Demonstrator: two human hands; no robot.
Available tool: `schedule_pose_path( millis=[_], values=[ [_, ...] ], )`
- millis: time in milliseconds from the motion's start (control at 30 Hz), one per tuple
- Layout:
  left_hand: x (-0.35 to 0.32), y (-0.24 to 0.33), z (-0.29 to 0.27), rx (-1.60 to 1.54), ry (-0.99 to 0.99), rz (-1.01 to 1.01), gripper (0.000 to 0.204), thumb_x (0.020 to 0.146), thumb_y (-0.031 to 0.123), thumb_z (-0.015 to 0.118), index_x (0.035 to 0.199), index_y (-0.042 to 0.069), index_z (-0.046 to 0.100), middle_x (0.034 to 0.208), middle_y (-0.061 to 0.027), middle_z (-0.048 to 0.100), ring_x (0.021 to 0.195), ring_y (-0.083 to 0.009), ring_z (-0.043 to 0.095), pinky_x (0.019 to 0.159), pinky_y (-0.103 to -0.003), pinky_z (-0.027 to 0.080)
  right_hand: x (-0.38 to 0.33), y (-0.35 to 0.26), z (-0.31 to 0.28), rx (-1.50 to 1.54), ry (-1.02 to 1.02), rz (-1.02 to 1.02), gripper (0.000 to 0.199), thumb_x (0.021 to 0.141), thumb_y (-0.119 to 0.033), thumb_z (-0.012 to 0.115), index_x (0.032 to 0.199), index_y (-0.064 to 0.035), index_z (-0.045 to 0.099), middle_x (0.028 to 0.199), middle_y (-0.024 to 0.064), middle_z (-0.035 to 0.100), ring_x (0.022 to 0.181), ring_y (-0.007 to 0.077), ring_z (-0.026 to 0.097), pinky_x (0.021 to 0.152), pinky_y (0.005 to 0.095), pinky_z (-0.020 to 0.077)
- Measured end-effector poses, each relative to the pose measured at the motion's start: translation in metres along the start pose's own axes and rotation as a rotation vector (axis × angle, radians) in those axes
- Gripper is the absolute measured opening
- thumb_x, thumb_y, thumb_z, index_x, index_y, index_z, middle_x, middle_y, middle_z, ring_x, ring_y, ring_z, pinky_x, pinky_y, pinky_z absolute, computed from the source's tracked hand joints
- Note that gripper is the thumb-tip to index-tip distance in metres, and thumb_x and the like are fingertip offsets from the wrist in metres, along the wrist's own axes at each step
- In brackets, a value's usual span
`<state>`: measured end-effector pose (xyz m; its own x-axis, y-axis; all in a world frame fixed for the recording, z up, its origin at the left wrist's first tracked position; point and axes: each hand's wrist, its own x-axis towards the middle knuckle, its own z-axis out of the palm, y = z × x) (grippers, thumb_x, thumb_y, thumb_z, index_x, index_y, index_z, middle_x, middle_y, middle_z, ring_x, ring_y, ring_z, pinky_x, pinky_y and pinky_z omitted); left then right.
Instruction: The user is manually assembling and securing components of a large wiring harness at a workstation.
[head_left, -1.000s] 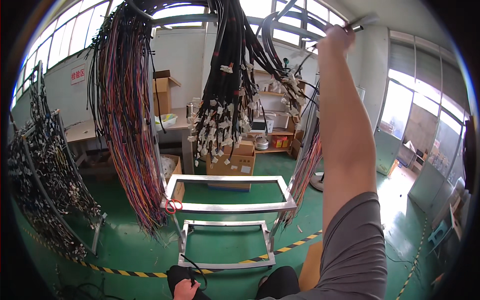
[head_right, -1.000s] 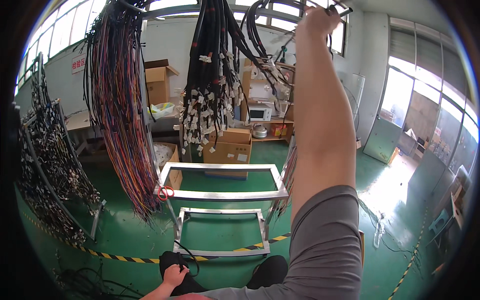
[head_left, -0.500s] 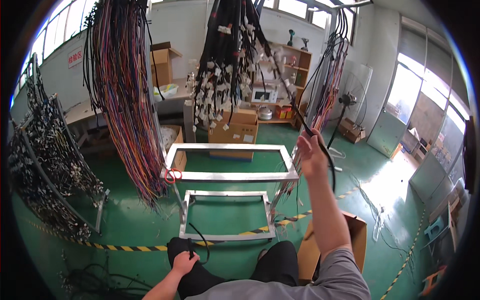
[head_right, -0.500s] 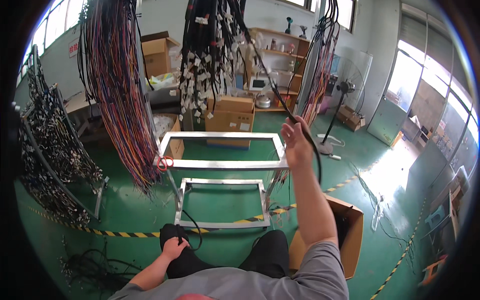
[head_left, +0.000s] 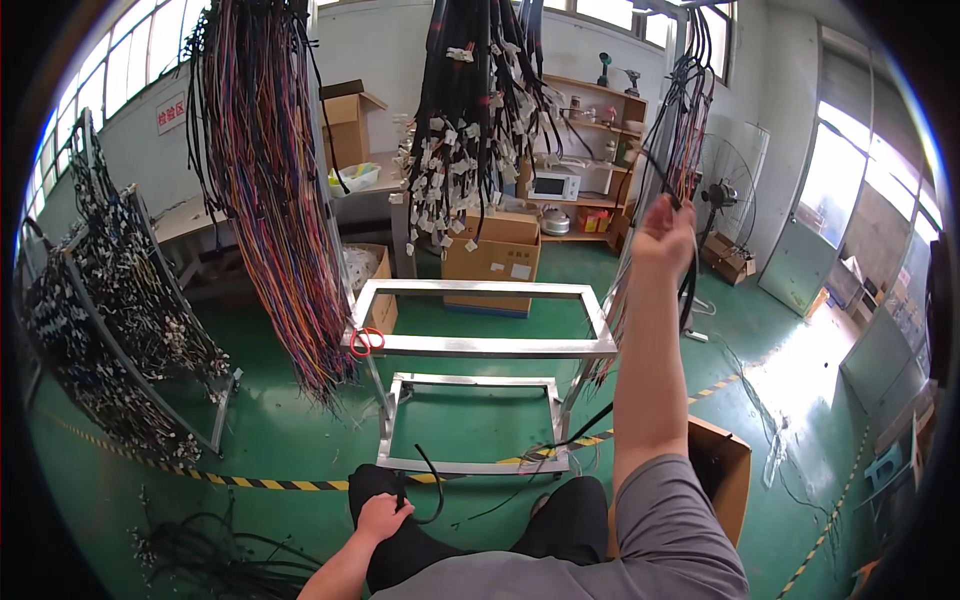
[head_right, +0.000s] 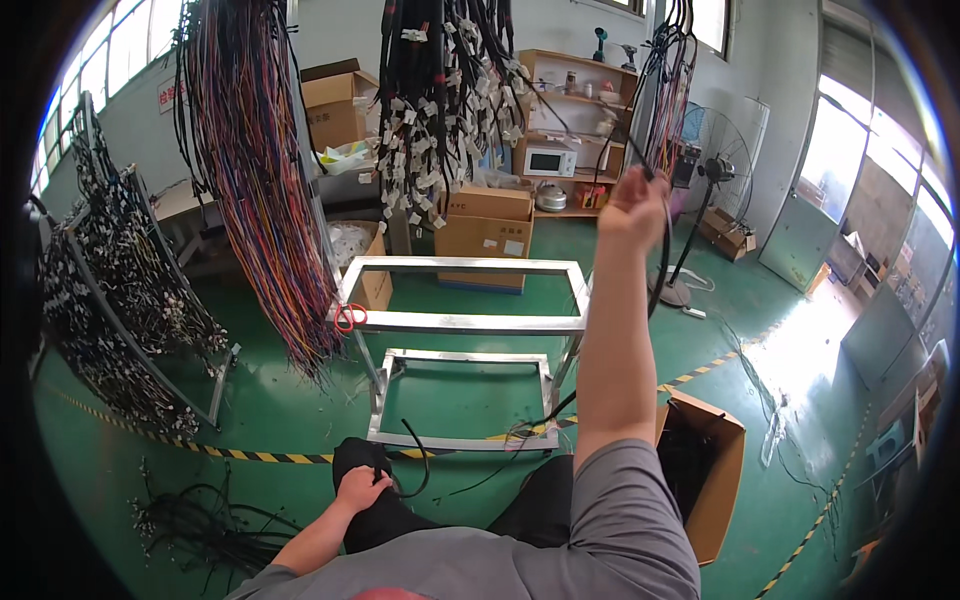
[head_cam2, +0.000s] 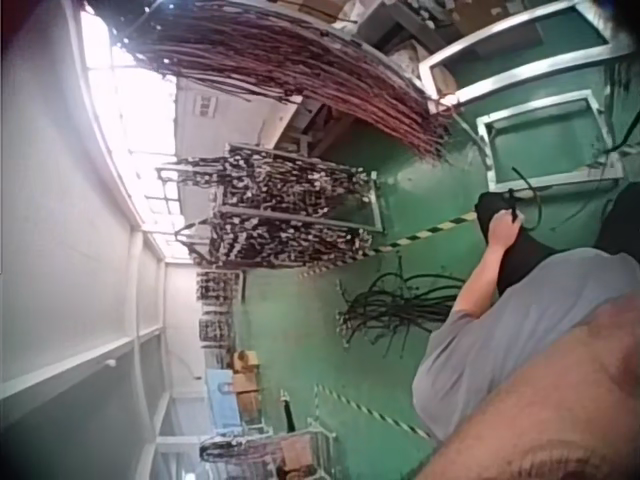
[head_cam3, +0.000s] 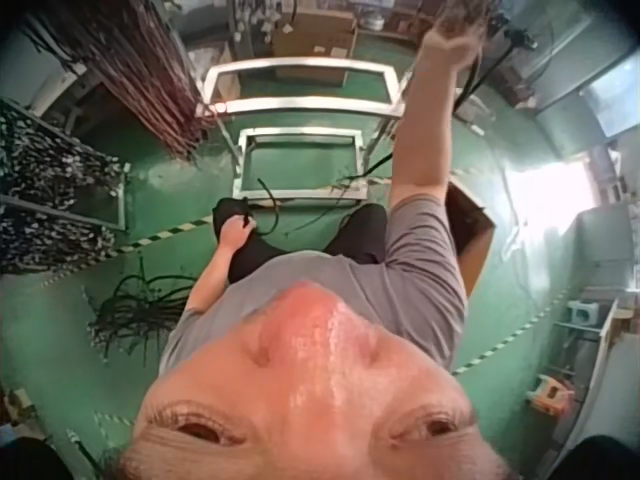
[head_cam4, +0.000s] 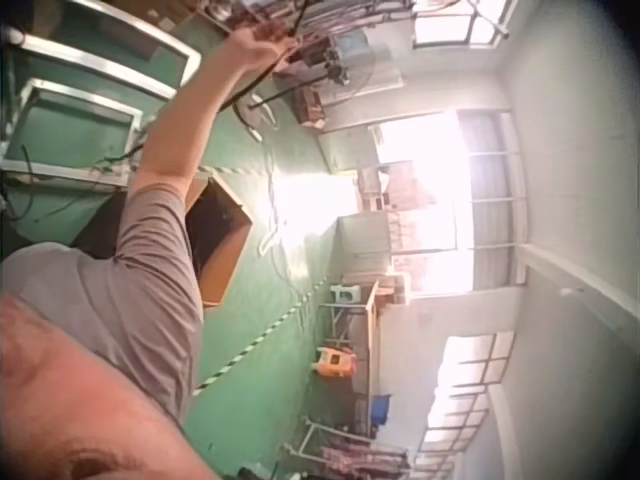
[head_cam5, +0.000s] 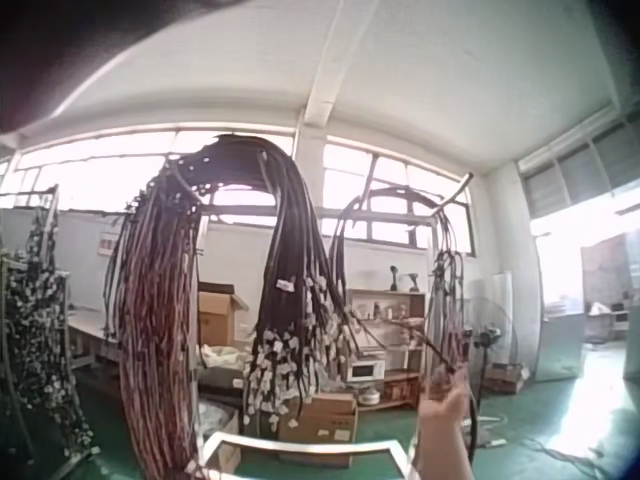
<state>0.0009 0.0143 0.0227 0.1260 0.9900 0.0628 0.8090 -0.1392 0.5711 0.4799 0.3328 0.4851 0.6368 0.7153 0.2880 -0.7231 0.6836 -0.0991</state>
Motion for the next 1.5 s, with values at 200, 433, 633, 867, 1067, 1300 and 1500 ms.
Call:
schedule_pose_path(
  millis=[200,433,633,867,1067,1300,1500],
  values=[
    [-0.005,-0.007,-0.006,-0.215,-0.015,-0.017,0.030,0.098,0.037,0.067,0.090,0.009,0.075,0.083,-0.0121,0.071,0.086,-0.0316,0.071,0.075,-0.044,0.053,-0.088,-0.048,-0.115,-0.110,-0.213,0.218,0.018,0.106,-0.020,0.059,0.115,-0.0050,0.063,0.104,0.0135,0.073,0.087,0.0221,0.070,0.076,0.0296,0.0553],
    [0.038,0.089,-0.054,-1.309,0.285,-0.303,0.017,0.101,0.016,0.066,0.087,0.009,0.059,0.068,0.0033,0.047,0.054,-0.0085,0.043,0.053,-0.030,0.037,-0.244,-0.062,-0.189,-0.887,-0.275,0.891,0.015,0.100,-0.011,0.067,0.110,-0.0005,0.070,0.097,0.0073,0.070,0.081,0.0165,0.068,0.072,0.0303,0.0526],
    [0.054,0.225,-0.105,-0.772,0.161,0.066,0.037,0.101,0.003,0.062,0.137,0.003,0.065,0.109,0.0001,0.073,0.069,-0.0062,0.056,0.061,-0.024,0.044,-0.308,-0.058,-0.180,-0.791,-0.329,1.141,0.020,0.101,-0.014,0.067,0.115,-0.0007,0.069,0.098,0.0075,0.070,0.085,0.0176,0.068,0.077,0.0313,0.0519],
    [0.061,0.215,-0.077,-0.740,0.065,-0.145,0.018,0.101,0.010,0.069,0.118,0.006,0.075,0.076,0.0079,0.058,0.063,-0.0032,0.051,0.057,-0.023,0.043,-0.333,-0.058,-0.181,-0.622,-0.228,1.220,0.042,0.106,-0.033,0.056,0.129,0.0019,0.061,0.122,0.0164,0.065,0.120,0.0248,0.060,0.101,0.0411,0.0475],
    [0.036,0.178,-0.090,-0.894,0.117,-0.303,0.014,0.101,0.010,0.069,0.113,0.006,0.075,0.076,0.0064,0.058,0.060,-0.0027,0.048,0.054,-0.021,0.039,-0.272,-0.104,-0.283,-0.016,0.653,0.948,0.047,0.098,-0.025,0.060,0.126,0.0117,0.048,0.121,0.0241,0.062,0.113,0.0374,0.060,0.108,0.0502,0.0479],
    [0.020,0.131,-0.119,-0.880,0.389,-0.354,0.014,0.102,0.011,0.069,0.114,0.008,0.075,0.077,0.0071,0.059,0.063,-0.0034,0.050,0.058,-0.022,0.041,-0.123,-0.238,-0.389,-0.234,0.546,0.439,0.037,0.092,-0.010,0.058,0.120,0.0110,0.047,0.097,0.0164,0.056,0.087,0.0284,0.059,0.084,0.0414,0.0512],
    [0.021,0.063,-0.111,-0.889,0.531,-0.361,0.016,0.105,0.012,0.064,0.118,0.006,0.072,0.076,0.0042,0.059,0.070,-0.0064,0.054,0.065,-0.024,0.044,-0.054,-0.339,-0.359,-0.178,0.563,0.408,0.040,0.103,-0.011,0.056,0.132,0.0142,0.046,0.091,0.0101,0.053,0.071,0.0199,0.052,0.071,0.0340,0.0502]
  ],
)
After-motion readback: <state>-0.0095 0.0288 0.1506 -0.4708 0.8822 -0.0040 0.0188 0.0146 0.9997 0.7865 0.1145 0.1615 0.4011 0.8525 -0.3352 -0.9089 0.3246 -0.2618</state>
